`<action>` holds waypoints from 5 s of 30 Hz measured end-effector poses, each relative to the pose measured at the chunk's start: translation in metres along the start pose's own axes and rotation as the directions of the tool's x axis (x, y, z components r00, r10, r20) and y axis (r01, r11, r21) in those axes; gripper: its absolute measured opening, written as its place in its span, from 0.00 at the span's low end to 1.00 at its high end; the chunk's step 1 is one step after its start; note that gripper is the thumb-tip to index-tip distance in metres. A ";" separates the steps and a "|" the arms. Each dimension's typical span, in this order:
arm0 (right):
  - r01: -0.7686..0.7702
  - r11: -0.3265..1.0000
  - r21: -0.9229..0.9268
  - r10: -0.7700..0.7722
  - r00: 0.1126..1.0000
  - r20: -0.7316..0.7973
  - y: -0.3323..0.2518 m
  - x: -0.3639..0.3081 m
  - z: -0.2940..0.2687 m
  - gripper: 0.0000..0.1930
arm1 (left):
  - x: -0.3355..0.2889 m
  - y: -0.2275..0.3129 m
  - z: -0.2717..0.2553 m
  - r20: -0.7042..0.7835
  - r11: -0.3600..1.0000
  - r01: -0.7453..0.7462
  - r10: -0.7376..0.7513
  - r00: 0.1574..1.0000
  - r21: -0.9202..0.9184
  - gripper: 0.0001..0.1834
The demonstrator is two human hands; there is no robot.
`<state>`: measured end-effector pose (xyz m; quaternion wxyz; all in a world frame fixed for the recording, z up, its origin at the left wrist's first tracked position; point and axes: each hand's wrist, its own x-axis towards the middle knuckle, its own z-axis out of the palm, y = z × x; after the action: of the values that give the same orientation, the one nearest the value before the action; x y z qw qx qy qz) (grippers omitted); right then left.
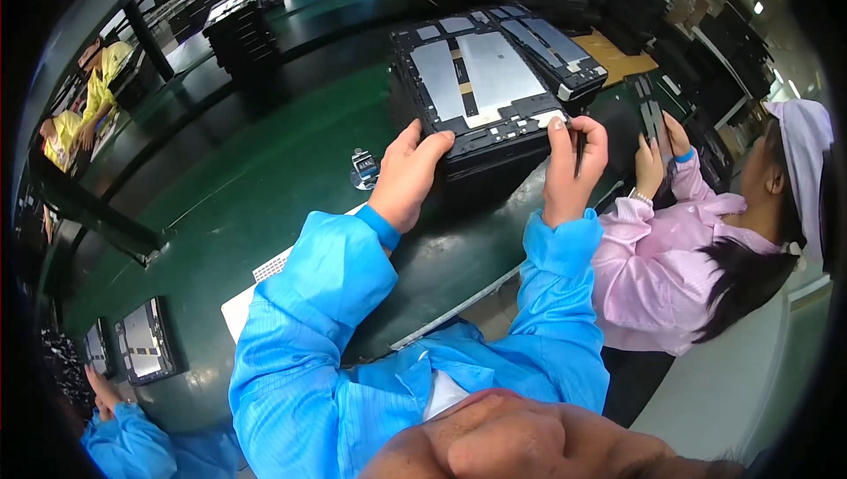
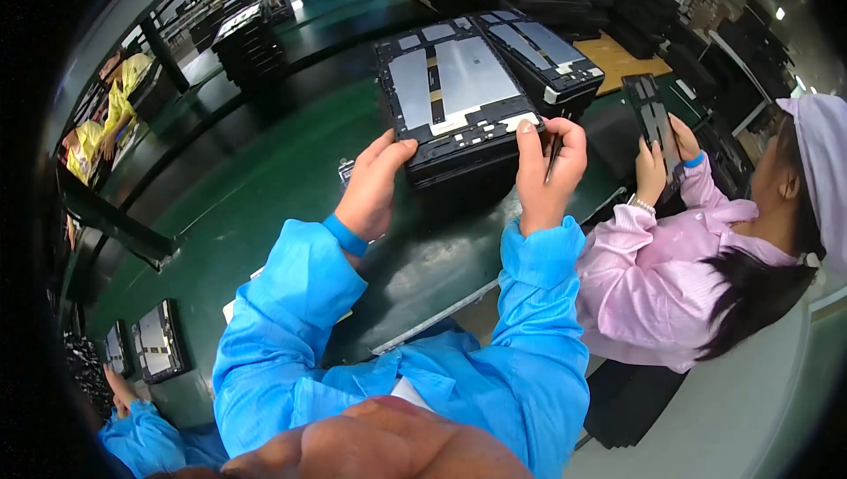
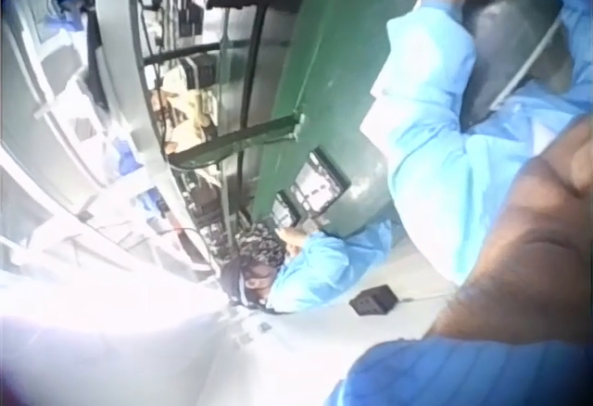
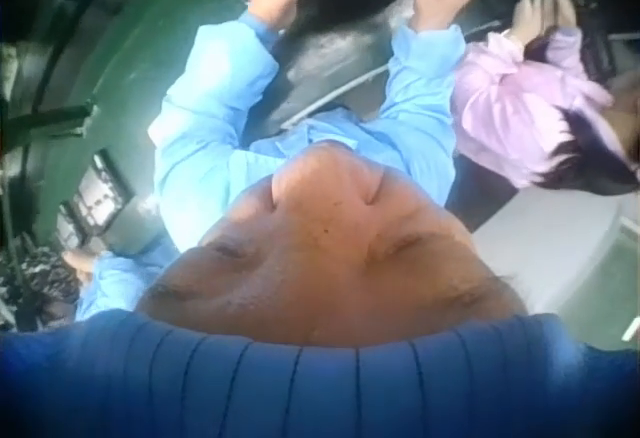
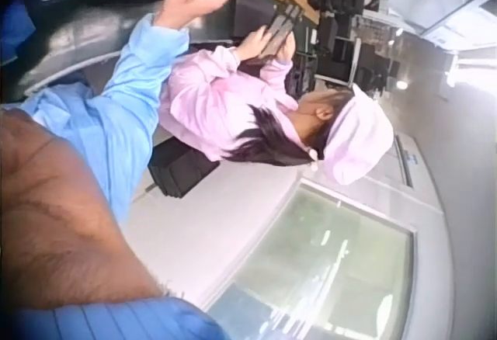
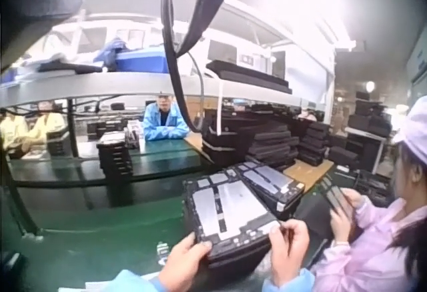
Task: Using tweezers to carefully apply small labels or components to the back of electronic screen assemblies on an assembly line.
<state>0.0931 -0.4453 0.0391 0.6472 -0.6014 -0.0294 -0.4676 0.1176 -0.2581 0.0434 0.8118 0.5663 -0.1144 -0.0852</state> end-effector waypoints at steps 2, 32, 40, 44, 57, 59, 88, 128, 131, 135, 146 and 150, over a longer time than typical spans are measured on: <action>0.035 0.999 0.028 -0.036 0.999 0.041 -0.003 0.004 -0.006 0.10 | -0.005 -0.002 0.006 0.012 0.995 0.017 -0.016 1.000 -0.103 0.23; -0.193 0.964 -0.182 0.251 0.438 0.863 0.033 -0.152 0.171 0.22 | -0.138 0.029 -0.231 -0.543 0.939 -0.021 0.217 0.811 0.344 0.23; 0.117 0.982 -0.147 0.076 0.467 0.881 0.021 -0.130 0.157 0.15 | -0.137 0.013 -0.239 -0.636 0.838 0.126 0.296 0.712 0.531 0.30; 0.404 0.899 -0.171 -0.126 0.612 0.780 0.035 -0.092 0.131 0.17 | -0.136 0.005 -0.240 -0.629 0.876 0.024 0.326 0.706 0.482 0.31; 0.464 0.826 -0.320 -0.023 0.596 0.803 0.055 -0.090 0.129 0.21 | -0.151 0.018 -0.228 -0.589 0.783 -0.115 0.547 0.594 0.611 0.23; 0.501 0.795 -0.343 0.032 0.529 0.848 0.055 -0.091 0.124 0.21 | -0.162 0.021 -0.225 -0.563 0.747 -0.101 0.575 0.594 0.657 0.25; -0.616 0.697 -0.367 0.537 0.109 0.836 0.019 -0.158 0.136 0.08 | -0.172 0.004 -0.170 0.189 0.155 -0.197 0.066 0.980 0.968 0.23; -0.533 0.846 0.000 0.208 0.331 0.920 0.000 -0.143 0.184 0.05 | -0.159 0.015 -0.190 0.112 0.014 -0.134 0.464 0.879 0.991 0.22; -0.596 0.799 -0.082 0.292 0.266 0.919 0.008 -0.153 0.210 0.06 | -0.155 0.013 -0.200 0.008 -0.021 0.002 0.492 0.870 1.000 0.24; -0.456 0.883 -0.114 0.262 0.276 0.925 0.011 -0.154 0.213 0.06 | -0.160 0.016 -0.192 -0.047 -0.033 0.068 0.433 0.900 0.997 0.27; -0.386 0.921 -0.052 0.185 0.317 0.930 0.013 -0.162 0.213 0.06 | -0.159 0.015 -0.193 -0.081 0.000 0.089 0.426 0.901 0.996 0.29; -0.220 0.975 0.015 0.051 0.295 0.954 0.015 -0.159 0.209 0.06 | -0.158 0.012 -0.188 -0.096 -0.048 0.127 0.407 0.909 0.991 0.31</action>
<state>0.1231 -0.1886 -0.0101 0.5840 -0.7130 -0.3865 0.0354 0.0196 -0.0426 -0.0219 0.1639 0.9614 -0.0455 0.2162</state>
